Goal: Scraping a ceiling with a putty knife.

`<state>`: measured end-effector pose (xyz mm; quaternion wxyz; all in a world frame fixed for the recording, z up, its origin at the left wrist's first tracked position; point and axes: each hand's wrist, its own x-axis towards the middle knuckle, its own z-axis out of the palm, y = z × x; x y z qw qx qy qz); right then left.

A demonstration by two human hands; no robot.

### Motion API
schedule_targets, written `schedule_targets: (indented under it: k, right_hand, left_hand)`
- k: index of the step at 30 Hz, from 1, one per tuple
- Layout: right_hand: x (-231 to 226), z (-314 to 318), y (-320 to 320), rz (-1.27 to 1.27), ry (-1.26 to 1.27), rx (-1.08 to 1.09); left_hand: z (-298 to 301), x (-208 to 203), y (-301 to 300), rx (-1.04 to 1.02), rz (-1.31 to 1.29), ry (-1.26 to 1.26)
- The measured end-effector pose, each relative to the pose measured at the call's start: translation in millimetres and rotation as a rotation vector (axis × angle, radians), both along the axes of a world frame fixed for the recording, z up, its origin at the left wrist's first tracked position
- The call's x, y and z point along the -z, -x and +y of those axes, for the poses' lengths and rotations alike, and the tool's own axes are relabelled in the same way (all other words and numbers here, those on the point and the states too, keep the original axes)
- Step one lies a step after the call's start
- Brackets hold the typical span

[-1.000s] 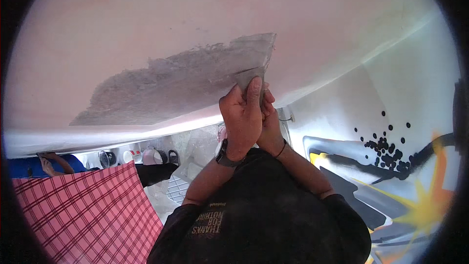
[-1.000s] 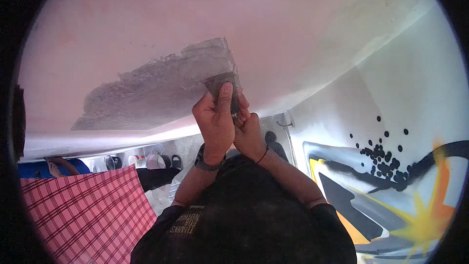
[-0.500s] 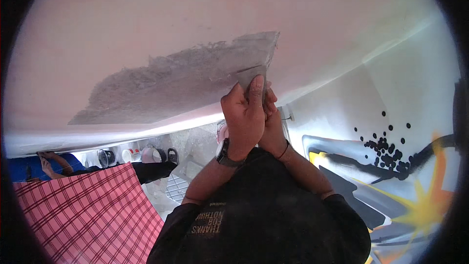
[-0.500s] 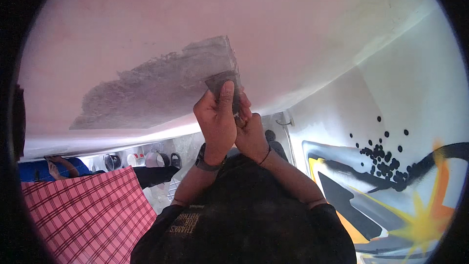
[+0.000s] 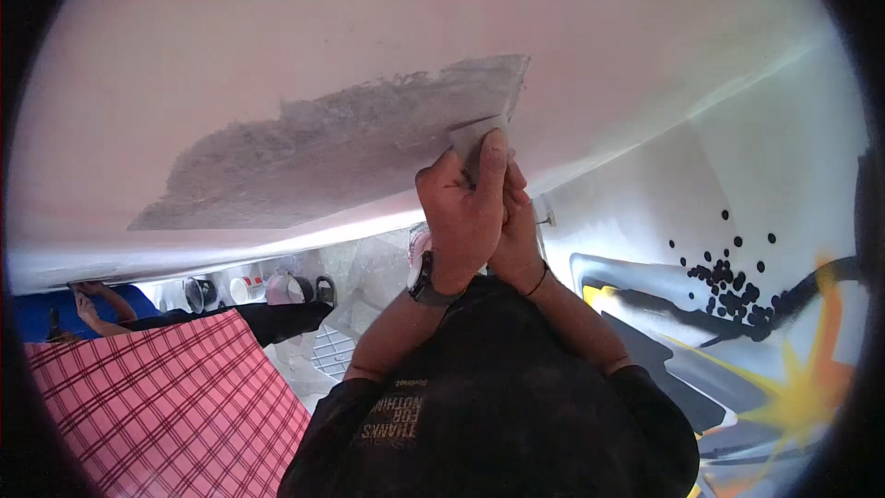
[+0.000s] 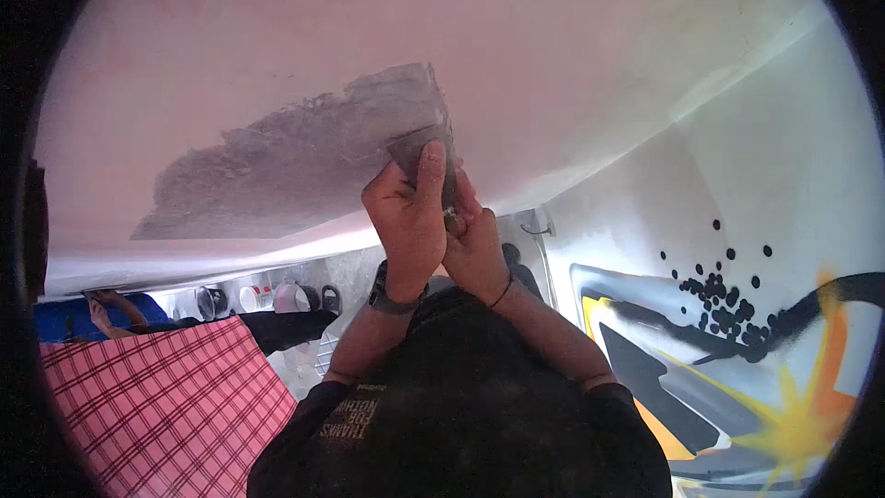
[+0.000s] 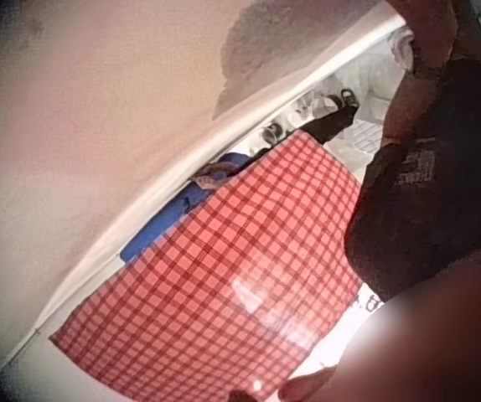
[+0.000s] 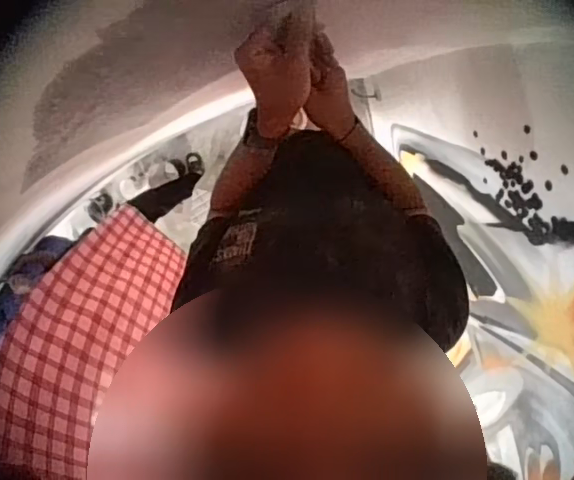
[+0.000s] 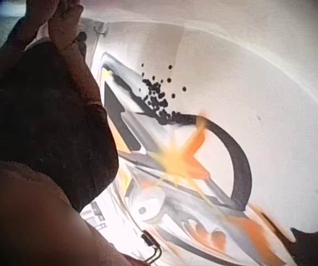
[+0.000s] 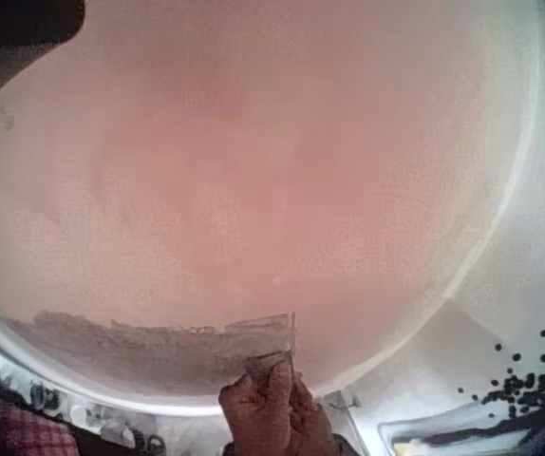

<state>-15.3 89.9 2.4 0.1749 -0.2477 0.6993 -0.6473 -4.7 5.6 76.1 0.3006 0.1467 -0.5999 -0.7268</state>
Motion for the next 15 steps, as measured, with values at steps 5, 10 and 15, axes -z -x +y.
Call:
schedule_targets:
  k: [5, 10, 15]
  right_hand:
    - [-8.1, -11.0, -3.9, -0.068, 0.158, 0.003]
    - [-10.1, -9.6, -4.1, -0.075, 0.030, -0.009]
    - [-17.6, -13.5, -8.0, 0.030, 0.059, 0.001]
  left_hand:
    - [-7.3, -4.3, -0.2, 0.001, -0.004, -0.036]
    - [-9.5, -4.2, -2.2, -0.004, -0.022, -0.013]
    - [-11.8, -11.5, -6.2, -0.011, -0.020, -0.057]
